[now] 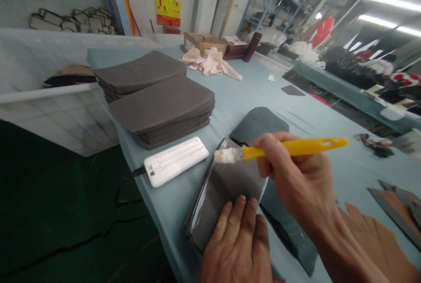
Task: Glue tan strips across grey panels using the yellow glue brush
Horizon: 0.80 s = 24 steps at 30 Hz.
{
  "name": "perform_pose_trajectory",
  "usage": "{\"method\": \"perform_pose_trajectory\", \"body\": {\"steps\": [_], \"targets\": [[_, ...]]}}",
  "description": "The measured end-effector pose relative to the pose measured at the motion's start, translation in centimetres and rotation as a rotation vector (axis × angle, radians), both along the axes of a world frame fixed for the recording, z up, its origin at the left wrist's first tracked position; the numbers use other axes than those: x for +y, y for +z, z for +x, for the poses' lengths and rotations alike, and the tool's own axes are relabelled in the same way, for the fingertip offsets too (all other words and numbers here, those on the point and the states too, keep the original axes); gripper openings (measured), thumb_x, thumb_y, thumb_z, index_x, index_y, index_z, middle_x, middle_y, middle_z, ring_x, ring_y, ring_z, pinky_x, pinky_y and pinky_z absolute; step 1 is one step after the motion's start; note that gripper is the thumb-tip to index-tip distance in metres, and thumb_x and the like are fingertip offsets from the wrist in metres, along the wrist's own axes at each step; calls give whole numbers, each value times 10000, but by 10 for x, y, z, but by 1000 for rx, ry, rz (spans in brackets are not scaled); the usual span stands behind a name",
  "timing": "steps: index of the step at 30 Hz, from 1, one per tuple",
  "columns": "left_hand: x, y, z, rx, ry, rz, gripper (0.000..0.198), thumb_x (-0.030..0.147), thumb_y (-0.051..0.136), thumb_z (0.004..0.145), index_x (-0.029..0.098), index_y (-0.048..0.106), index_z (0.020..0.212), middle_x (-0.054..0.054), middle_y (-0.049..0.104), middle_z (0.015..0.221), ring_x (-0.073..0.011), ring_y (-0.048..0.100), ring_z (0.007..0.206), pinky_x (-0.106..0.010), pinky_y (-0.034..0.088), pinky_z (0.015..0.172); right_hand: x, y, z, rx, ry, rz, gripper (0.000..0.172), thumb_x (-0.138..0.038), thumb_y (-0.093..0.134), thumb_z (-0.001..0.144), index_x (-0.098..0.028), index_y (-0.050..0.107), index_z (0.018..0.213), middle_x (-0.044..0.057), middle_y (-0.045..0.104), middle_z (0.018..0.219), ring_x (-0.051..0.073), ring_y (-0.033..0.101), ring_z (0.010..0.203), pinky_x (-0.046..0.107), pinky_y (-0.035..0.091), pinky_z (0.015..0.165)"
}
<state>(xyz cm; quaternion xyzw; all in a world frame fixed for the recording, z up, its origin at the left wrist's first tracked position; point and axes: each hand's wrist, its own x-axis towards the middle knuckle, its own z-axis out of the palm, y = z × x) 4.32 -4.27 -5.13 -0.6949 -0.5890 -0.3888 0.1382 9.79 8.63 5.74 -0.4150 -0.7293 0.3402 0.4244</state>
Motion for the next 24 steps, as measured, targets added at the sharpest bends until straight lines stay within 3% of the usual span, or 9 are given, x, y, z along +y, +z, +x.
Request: {"method": "perform_pose_trajectory", "body": {"steps": [3, 5, 8, 12, 17, 21, 24], "targets": [[-2, -5, 1, -17, -33, -49, 528, 579, 540, 1027, 130, 707, 1250, -109, 790, 1297, -262, 761, 1190, -349, 606, 1035, -25, -5, 0, -92, 144, -92, 305, -409, 630, 951, -212, 707, 731, -52, 542, 478, 97, 485, 401, 197, 352, 379], [-4, -5, 2, -27, -46, -80, 571, 608, 567, 1009, 123, 697, 1281, -116, 774, 1331, -269, 756, 1203, -356, 607, 1049, -25, -13, 1, -135, 158, -87, 294, -401, 621, 960, -212, 710, 753, -50, 557, 498, 101, 496, 408, 200, 351, 380], [-4, 1, 2, -23, -30, -79, 524, 559, 525, 1036, 114, 712, 1240, -123, 779, 1319, -266, 753, 1217, -338, 609, 1051, -3, -28, 0, -169, 46, 19, 330, -440, 605, 977, -208, 709, 766, -39, 583, 513, 110, 525, 422, 217, 378, 412], [-3, 7, 2, -34, 11, -44, 562, 491, 311, 1113, 127, 734, 1171, -115, 802, 1264, -247, 777, 1169, -334, 635, 1004, 41, -36, -4, -194, -65, 127, 385, -489, 581, 969, -203, 700, 741, -15, 606, 532, 133, 562, 464, 254, 399, 469], [-6, 5, -1, -46, -61, -120, 547, 540, 444, 1072, 117, 693, 1314, -130, 738, 1392, -274, 730, 1274, -364, 618, 1076, 64, -23, 5, -95, -214, 191, 314, -438, 611, 943, -200, 710, 762, -11, 604, 536, 127, 524, 456, 260, 387, 476], [-9, 12, -9, -41, -170, -303, 601, 549, 573, 1025, 99, 625, 1420, -162, 643, 1513, -336, 648, 1384, -463, 596, 1126, 47, -6, 26, 54, -286, 168, 258, -386, 653, 910, -199, 724, 747, -21, 578, 523, 110, 484, 444, 237, 377, 445], [-17, 28, -15, -139, -196, -390, 574, 450, 577, 1037, 122, 555, 1507, -149, 590, 1572, -319, 592, 1447, -485, 559, 1169, 23, 2, 47, 111, -312, 112, 259, -414, 700, 895, -197, 747, 762, -19, 574, 531, 115, 489, 460, 238, 376, 430]]}}
